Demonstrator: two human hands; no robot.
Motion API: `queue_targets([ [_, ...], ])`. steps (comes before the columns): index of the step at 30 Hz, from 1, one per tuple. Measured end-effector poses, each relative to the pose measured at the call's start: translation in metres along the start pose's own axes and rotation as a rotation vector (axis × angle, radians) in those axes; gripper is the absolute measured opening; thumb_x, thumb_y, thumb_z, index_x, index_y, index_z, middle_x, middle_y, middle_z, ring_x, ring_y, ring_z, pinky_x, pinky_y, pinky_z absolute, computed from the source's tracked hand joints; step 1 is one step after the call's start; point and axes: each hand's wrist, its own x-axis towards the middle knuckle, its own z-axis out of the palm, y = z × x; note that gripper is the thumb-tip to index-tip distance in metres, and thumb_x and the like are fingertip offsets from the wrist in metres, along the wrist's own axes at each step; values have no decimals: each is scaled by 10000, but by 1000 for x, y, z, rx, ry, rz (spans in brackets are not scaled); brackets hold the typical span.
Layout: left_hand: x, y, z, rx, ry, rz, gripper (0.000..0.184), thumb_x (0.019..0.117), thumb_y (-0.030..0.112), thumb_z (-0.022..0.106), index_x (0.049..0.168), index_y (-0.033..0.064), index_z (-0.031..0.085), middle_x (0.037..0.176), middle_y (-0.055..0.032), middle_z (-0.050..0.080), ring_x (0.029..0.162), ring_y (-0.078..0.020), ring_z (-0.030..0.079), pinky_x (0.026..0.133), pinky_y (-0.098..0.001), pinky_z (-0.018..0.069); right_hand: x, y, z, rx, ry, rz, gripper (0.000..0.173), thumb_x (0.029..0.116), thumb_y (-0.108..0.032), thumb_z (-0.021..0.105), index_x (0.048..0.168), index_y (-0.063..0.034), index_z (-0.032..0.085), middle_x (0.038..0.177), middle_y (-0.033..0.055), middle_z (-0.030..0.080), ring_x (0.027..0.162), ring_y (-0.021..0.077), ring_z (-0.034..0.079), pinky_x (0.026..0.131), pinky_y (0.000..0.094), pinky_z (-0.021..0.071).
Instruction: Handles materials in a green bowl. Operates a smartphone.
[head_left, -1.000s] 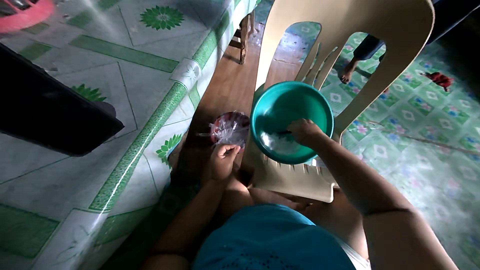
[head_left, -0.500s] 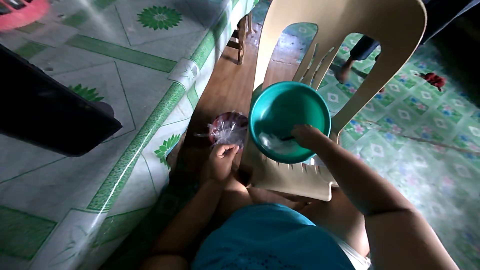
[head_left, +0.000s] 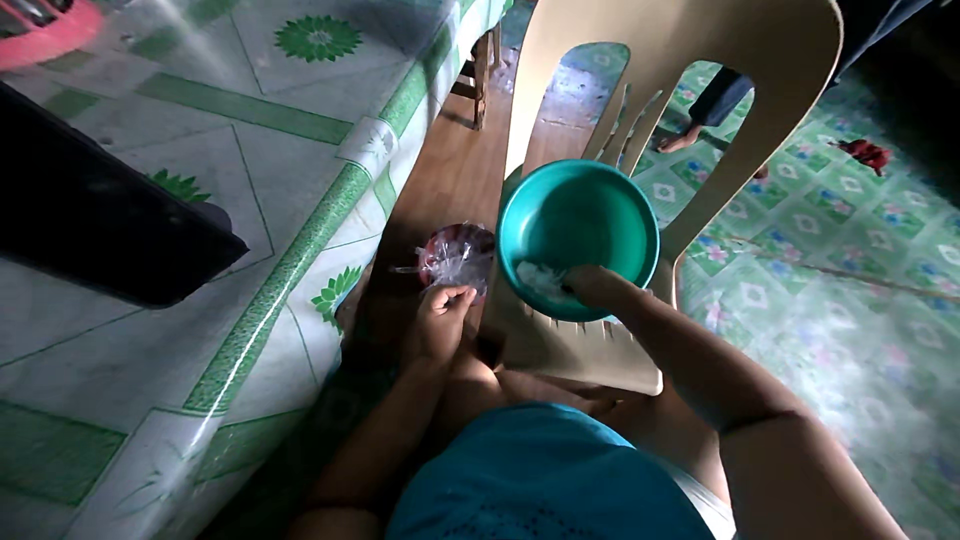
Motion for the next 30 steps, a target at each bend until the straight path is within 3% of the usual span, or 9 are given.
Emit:
queue_targets([
  [2, -3, -3, -2, 23, -5, -5, 126, 886, 115, 775, 949, 7, 761, 934, -65, 724, 884, -70, 684, 834, -219, 576, 6, -7, 3, 46, -18, 0, 166, 993, -91, 615, 1103, -41, 728, 1109, 182, 709, 1079, 387, 676, 932, 613, 534],
  [6, -4, 8, -7, 129, -18, -1, 164, 904, 142, 765, 981, -3, 760, 961, -97, 735, 892, -90, 689, 845, -241, 574, 6, -16, -6, 148, -65, 13, 285, 1040, -195, 565, 1225, -11, 681, 1252, 251, 661, 1199, 454, 619, 993, 677, 476],
  [13, -2, 9, -4, 105, -28, -9, 163, 887, 78, 763, 964, -64, 743, 947, -168, 726, 891, -155, 687, 871, -308, 565, -13, -9, -38, -14, 63, 9, 289, 946, -5, 630, 1230, 8, 681, 1317, 254, 617, 1241, 466, 578, 990, 673, 481],
  [18, -3, 12, -4, 75, -39, -31, 166, 898, 59, 751, 978, -85, 734, 966, -200, 717, 921, -190, 686, 892, -333, 559, -16, 10, -44, 47, 125, 126, 316, 939, 17, 631, 1251, 6, 677, 1423, 257, 547, 1319, 475, 517, 1051, 666, 449],
  [23, -5, 5, -2, 92, -24, -8, 176, 894, 79, 759, 968, -78, 736, 962, -194, 716, 912, -197, 687, 879, -348, 565, -16, 16, -38, 61, 128, 88, 278, 968, -1, 591, 1228, -1, 688, 1313, 241, 624, 1262, 446, 576, 1028, 655, 472],
  [30, -5, 7, -1, 138, -45, 1, 178, 904, 97, 764, 977, -65, 743, 972, -191, 722, 932, -213, 693, 901, -362, 564, -18, 16, -31, 63, 149, 40, 266, 949, 15, 598, 1193, -9, 702, 1290, 239, 632, 1244, 453, 582, 994, 678, 480],
])
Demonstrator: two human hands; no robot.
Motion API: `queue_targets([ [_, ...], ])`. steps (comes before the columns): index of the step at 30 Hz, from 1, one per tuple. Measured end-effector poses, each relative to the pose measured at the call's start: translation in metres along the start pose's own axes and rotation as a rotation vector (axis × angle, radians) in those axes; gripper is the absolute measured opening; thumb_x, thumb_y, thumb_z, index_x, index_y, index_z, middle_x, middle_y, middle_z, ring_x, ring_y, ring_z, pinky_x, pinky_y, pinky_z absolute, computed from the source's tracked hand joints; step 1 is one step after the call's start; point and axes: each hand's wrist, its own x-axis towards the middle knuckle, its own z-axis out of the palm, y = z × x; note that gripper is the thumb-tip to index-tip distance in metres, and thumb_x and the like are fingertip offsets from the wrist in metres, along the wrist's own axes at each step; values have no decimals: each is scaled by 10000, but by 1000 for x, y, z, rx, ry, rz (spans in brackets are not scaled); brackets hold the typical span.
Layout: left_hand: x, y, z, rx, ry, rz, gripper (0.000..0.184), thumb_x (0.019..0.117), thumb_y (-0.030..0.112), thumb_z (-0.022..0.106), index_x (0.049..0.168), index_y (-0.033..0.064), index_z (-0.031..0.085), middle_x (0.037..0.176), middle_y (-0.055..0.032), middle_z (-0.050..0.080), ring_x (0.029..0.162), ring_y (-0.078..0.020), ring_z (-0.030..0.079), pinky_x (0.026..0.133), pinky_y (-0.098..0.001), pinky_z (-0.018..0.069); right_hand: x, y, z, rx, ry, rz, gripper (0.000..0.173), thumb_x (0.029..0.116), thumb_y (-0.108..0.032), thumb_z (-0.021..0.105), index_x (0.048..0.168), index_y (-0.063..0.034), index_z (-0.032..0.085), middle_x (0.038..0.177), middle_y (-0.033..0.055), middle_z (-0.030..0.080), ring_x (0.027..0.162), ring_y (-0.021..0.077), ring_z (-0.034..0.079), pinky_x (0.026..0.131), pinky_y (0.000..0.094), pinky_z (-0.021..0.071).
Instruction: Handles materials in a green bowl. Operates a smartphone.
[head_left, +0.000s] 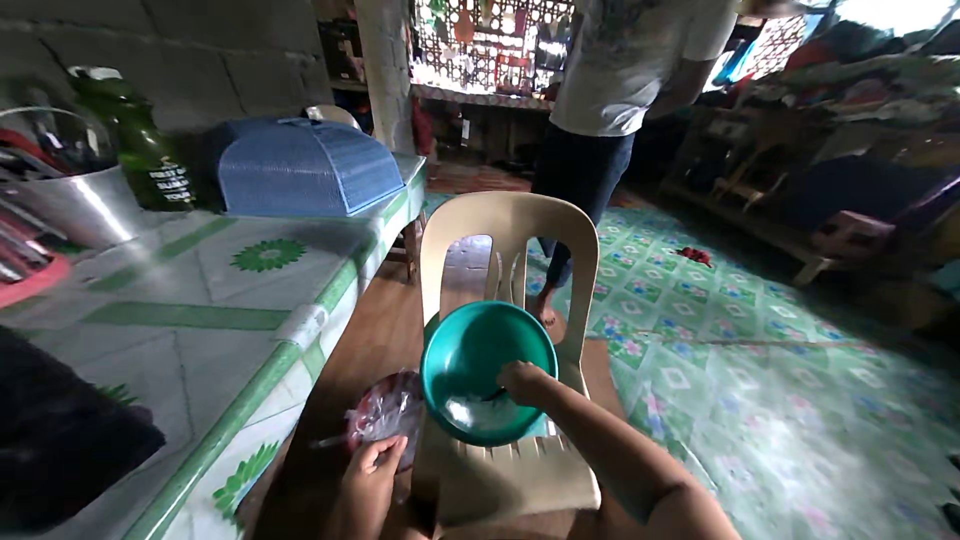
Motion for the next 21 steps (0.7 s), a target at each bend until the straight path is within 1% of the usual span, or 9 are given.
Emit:
queue_targets([
  [4, -1, -2, 2, 31, 23, 13, 170, 893, 98, 776, 961, -56, 749, 969, -192, 726, 927, -219, 697, 897, -365, 563, -5, -3, -6, -17, -64, 12, 302, 947, 30, 594, 1232, -8, 688, 1314, 238, 624, 1260, 452, 573, 1014, 684, 465],
  [8, -2, -2, 3, 30, 27, 24, 163, 894, 93, 773, 963, -53, 749, 957, -180, 726, 916, -199, 697, 883, -341, 568, -5, 0, -2, -14, -67, 14, 288, 943, 13, 617, 1220, -6, 692, 1333, 260, 603, 1274, 469, 557, 1002, 690, 474],
  [11, -2, -5, 4, 25, 42, 37, 166, 883, 88, 783, 952, -59, 750, 950, -181, 730, 896, -194, 702, 873, -338, 571, -7, -1, -3, 1, -71, 25, 289, 944, 6, 622, 1224, -1, 691, 1367, 268, 573, 1288, 472, 543, 1015, 681, 472],
  [17, 0, -5, 2, 34, 36, 53, 162, 886, 109, 782, 954, -36, 757, 949, -160, 733, 909, -186, 704, 880, -338, 573, -7, -4, -4, -61, -122, -4, 279, 945, 21, 606, 1215, 20, 677, 1296, 254, 631, 1251, 464, 577, 1000, 693, 466],
  [21, -1, -4, 1, 44, 33, 30, 170, 892, 111, 780, 968, -38, 755, 967, -171, 734, 926, -214, 708, 897, -373, 572, -8, -6, -3, -87, -130, -18, 267, 940, -1, 624, 1197, -7, 696, 1266, 243, 652, 1230, 461, 593, 989, 710, 462],
])
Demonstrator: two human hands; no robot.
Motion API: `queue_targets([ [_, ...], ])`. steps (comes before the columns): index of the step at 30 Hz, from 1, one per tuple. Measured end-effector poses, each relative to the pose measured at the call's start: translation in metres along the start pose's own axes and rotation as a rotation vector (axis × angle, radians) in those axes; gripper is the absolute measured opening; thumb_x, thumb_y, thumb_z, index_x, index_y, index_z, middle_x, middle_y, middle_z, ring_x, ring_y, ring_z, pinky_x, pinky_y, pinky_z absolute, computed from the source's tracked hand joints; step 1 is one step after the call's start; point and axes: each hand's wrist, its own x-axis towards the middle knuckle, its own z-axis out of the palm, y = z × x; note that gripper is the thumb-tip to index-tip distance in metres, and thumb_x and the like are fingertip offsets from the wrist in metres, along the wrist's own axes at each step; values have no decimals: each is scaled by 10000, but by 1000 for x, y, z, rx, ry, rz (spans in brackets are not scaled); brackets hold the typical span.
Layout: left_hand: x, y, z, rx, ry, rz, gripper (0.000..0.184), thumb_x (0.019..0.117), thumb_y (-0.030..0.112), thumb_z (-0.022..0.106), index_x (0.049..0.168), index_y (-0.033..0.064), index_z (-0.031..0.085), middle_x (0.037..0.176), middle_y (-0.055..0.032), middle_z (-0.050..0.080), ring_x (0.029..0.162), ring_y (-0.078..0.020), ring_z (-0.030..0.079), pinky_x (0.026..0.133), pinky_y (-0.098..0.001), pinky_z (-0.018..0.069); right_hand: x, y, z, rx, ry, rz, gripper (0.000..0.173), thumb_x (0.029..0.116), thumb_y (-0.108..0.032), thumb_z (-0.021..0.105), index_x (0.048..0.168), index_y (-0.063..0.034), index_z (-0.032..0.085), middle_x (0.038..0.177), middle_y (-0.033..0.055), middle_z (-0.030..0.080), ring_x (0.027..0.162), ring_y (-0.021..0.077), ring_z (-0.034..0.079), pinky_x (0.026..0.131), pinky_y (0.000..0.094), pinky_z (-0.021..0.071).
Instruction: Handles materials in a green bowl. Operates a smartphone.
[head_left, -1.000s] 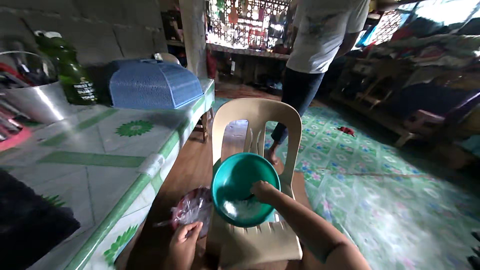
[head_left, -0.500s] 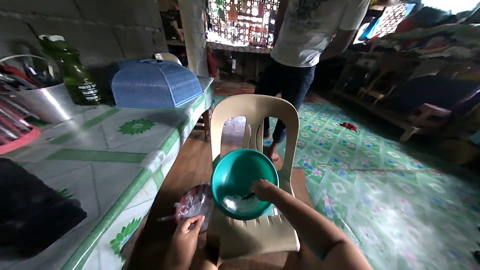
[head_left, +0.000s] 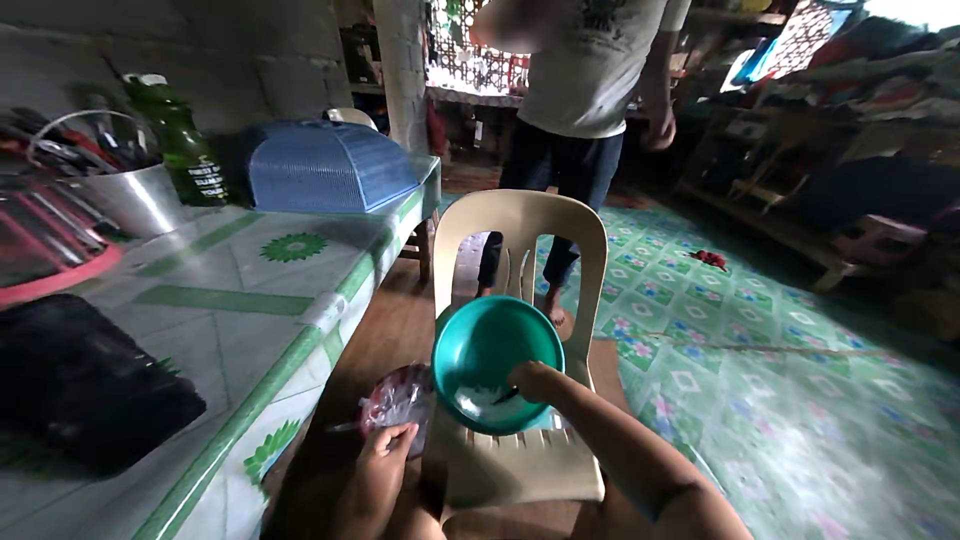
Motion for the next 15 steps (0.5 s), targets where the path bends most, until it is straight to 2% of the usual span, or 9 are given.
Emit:
queue_targets([
  [4, -1, -1, 0, -17, 18, 23, 160, 886, 92, 780, 965, -44, 754, 969, -178, 735, 936, -233, 713, 904, -401, 578, 0, -1, 2, 1, 17, -13, 243, 946, -1, 621, 1175, -10, 704, 1229, 241, 668, 1195, 462, 612, 967, 721, 465],
  [15, -1, -1, 0, -30, 42, 38, 145, 875, 100, 784, 943, -26, 762, 938, -150, 741, 912, -192, 709, 892, -362, 570, 1, -7, 0, -41, -36, -19, 251, 969, -16, 593, 1202, 1, 686, 1254, 246, 654, 1218, 459, 599, 977, 708, 461],
])
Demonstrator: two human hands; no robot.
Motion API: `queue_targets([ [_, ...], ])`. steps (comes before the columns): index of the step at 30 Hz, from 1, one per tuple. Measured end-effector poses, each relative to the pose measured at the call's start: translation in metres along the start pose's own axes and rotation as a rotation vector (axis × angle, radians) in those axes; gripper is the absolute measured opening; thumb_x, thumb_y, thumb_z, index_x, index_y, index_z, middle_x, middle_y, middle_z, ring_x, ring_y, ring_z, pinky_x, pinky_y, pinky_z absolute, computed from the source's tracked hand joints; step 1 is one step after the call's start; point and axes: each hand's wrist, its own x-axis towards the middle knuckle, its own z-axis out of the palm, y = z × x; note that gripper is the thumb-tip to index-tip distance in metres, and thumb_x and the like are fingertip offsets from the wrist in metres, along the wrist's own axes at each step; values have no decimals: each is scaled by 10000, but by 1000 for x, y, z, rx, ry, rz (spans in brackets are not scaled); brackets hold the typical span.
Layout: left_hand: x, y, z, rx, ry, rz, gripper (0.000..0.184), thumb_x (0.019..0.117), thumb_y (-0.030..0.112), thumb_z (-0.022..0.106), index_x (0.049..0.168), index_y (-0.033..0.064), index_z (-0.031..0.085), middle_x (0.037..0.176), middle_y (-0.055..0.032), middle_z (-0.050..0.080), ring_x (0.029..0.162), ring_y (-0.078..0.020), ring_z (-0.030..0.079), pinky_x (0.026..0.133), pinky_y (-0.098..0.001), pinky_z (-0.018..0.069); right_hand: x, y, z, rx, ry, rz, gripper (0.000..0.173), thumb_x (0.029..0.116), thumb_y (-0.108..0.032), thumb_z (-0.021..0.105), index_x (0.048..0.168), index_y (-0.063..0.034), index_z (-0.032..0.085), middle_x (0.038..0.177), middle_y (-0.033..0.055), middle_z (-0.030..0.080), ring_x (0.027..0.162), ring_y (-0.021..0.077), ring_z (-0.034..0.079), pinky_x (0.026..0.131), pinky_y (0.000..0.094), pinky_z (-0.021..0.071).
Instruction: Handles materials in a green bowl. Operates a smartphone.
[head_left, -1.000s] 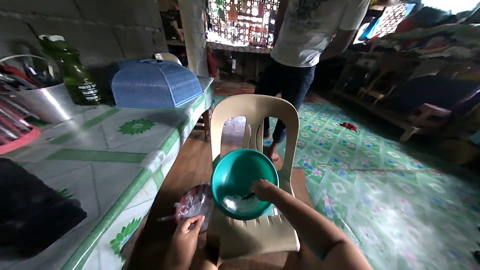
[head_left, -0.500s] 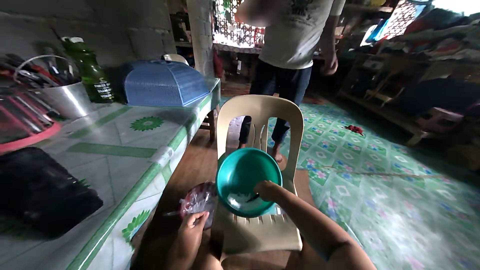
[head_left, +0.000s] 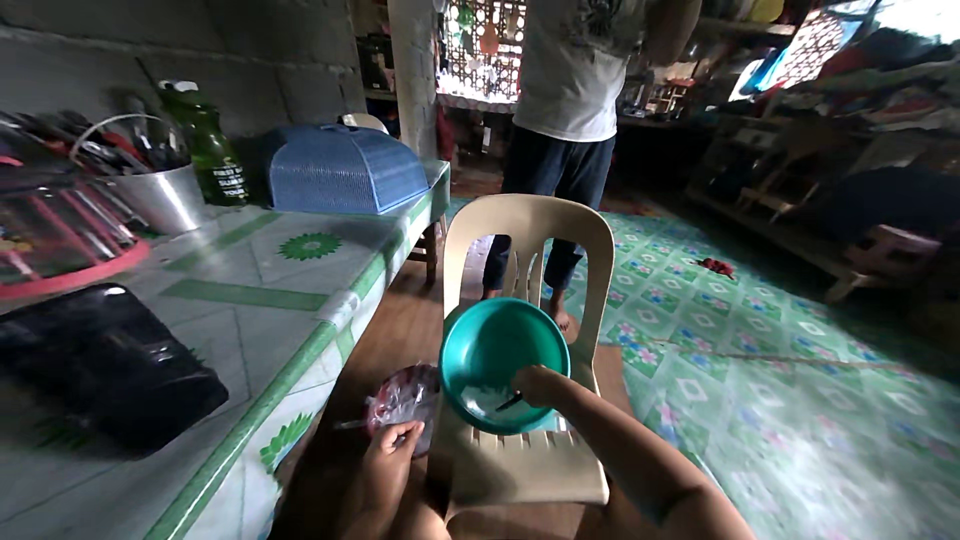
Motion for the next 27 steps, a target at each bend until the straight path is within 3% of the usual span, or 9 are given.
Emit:
queue_targets([
  [13, -1, 0, -2, -8, -16, 9, 153, 880, 125, 784, 943, -13, 762, 934, -131, 739, 896, -163, 707, 872, -334, 580, -4, 0, -2, -31, -25, -5, 255, 973, -15, 594, 1213, -13, 680, 1257, 244, 654, 1211, 468, 601, 951, 723, 461],
  [19, -2, 4, -6, 21, -52, -27, 168, 901, 128, 773, 983, -19, 764, 986, -157, 741, 959, -212, 709, 924, -383, 570, 1, 4, 8, 0, 13, -31, 239, 997, -49, 576, 1204, -21, 692, 1241, 239, 668, 1197, 463, 615, 970, 726, 452],
  [23, -1, 0, -3, -11, -43, -18, 149, 892, 116, 778, 966, -12, 761, 969, -129, 739, 933, -151, 705, 898, -318, 576, -1, 6, 3, 12, 54, -32, 257, 981, -34, 593, 1218, -20, 691, 1258, 239, 663, 1201, 465, 613, 966, 722, 463],
  [27, -2, 6, -8, 29, -47, -13, 182, 901, 133, 771, 987, -27, 757, 988, -147, 737, 944, -140, 706, 906, -278, 569, -7, 7, -18, 104, 33, 39, 324, 1024, -40, 530, 1330, -10, 636, 1385, 248, 595, 1316, 461, 541, 1062, 689, 419],
])
